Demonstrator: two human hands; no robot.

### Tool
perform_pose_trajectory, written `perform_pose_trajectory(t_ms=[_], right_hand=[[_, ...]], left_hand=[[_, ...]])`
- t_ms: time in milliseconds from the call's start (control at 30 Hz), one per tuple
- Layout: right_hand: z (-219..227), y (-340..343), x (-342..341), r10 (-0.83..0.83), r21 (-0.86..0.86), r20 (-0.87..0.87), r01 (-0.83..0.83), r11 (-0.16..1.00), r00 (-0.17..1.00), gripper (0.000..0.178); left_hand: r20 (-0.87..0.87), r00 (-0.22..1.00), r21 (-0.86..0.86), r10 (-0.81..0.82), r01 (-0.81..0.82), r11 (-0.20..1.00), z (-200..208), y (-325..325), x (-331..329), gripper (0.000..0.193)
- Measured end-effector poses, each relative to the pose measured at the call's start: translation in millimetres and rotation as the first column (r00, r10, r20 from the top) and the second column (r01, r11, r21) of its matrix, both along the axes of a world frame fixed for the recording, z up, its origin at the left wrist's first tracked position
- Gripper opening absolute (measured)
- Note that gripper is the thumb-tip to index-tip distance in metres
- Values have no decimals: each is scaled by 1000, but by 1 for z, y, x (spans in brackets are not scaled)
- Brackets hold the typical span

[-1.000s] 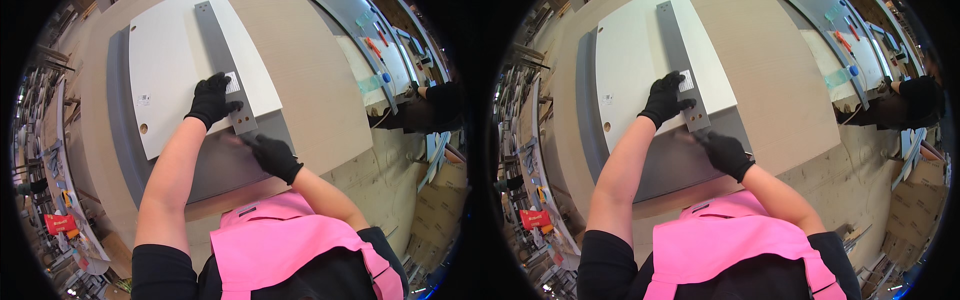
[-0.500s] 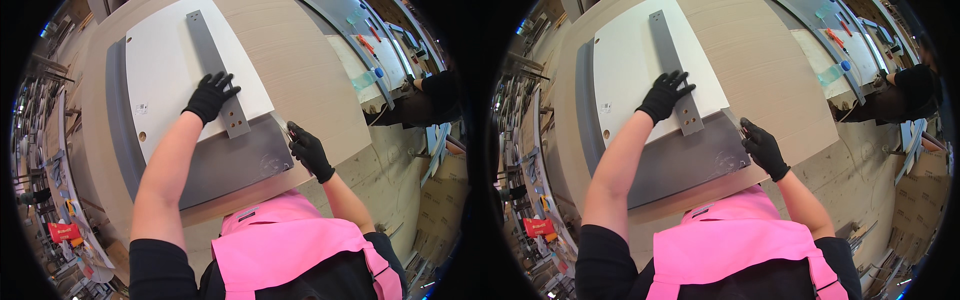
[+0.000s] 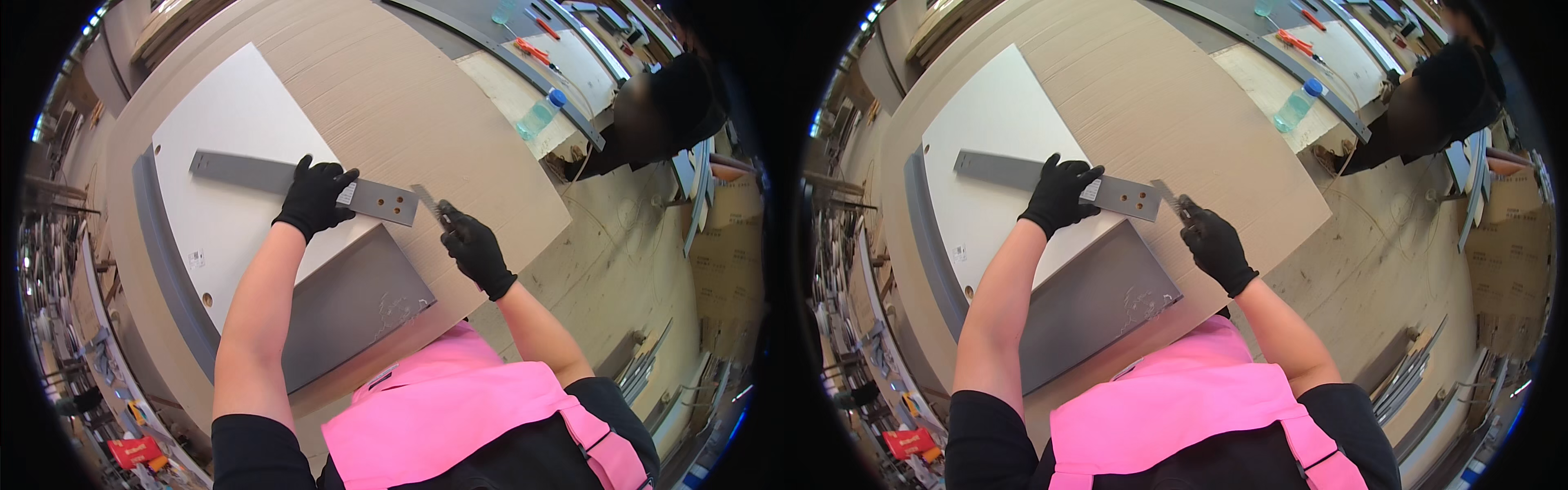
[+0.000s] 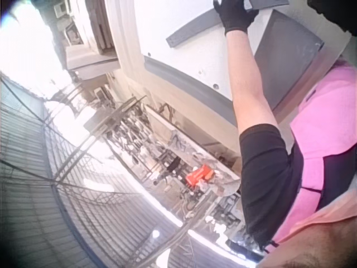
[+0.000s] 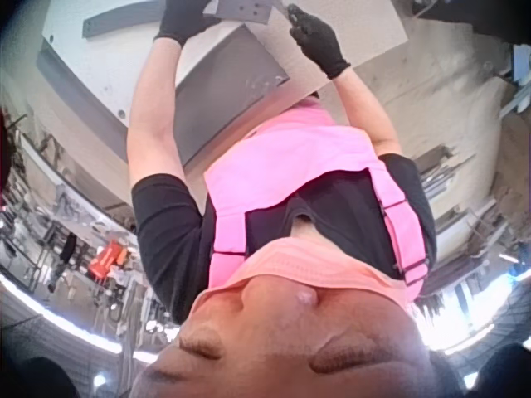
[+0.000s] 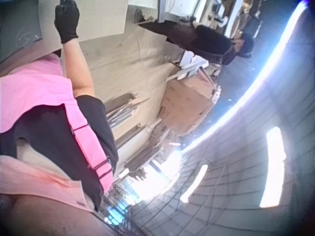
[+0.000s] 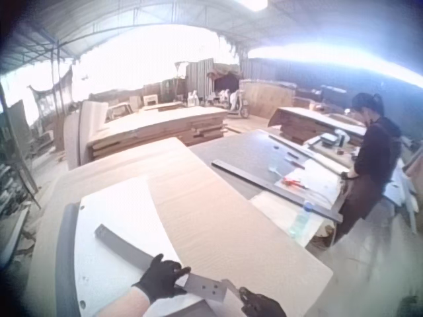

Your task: The person picks up metal strips and places them on a large board. They use a utility knife to cut the strips and a spray bottle to clean them. The person then aligns the strips on the board and secures them in place.

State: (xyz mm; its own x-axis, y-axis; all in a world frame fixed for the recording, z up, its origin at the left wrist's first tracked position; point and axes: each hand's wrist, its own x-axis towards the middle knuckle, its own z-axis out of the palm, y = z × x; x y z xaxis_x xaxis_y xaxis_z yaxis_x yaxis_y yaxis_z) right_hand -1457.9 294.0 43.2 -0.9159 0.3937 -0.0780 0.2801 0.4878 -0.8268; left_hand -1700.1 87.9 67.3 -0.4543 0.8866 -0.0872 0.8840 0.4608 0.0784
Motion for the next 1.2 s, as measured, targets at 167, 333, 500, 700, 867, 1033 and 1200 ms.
perform_pose_trajectory(t_ms=[167, 333, 500, 700, 867, 1033, 1200], right_hand=[[-18, -5, -6, 151, 221, -62, -133, 966, 987, 56], [-24, -4, -16, 125, 342, -27, -108, 933, 992, 54], [-21, -8, -22, 107, 380, 6, -101, 919, 994, 53], [-29, -18, -21, 70, 428, -4, -61, 902, 998, 51], [-30, -42, -40, 59, 442, -22, -43, 896, 998, 50], [-19, -61, -49, 102, 337, -80, -70, 939, 992, 46], [-26, -28, -29, -31, 408, -33, 42, 912, 999, 54]], left_hand=[[117, 991, 57, 66, -73, 996, -10, -2, 3, 73], [117, 990, 89, 81, -92, 992, -17, -2, 2, 74], [72, 996, 132, 48, -58, 990, -23, -4, 0, 74], [76, 996, 134, 54, -64, 989, -23, -4, 0, 73], [75, 996, 143, 47, -58, 988, -22, -4, 1, 72], [84, 995, 128, 45, -56, 990, -28, -8, -1, 77], [52, 994, 131, 92, -98, 986, -20, -48, -26, 85]])
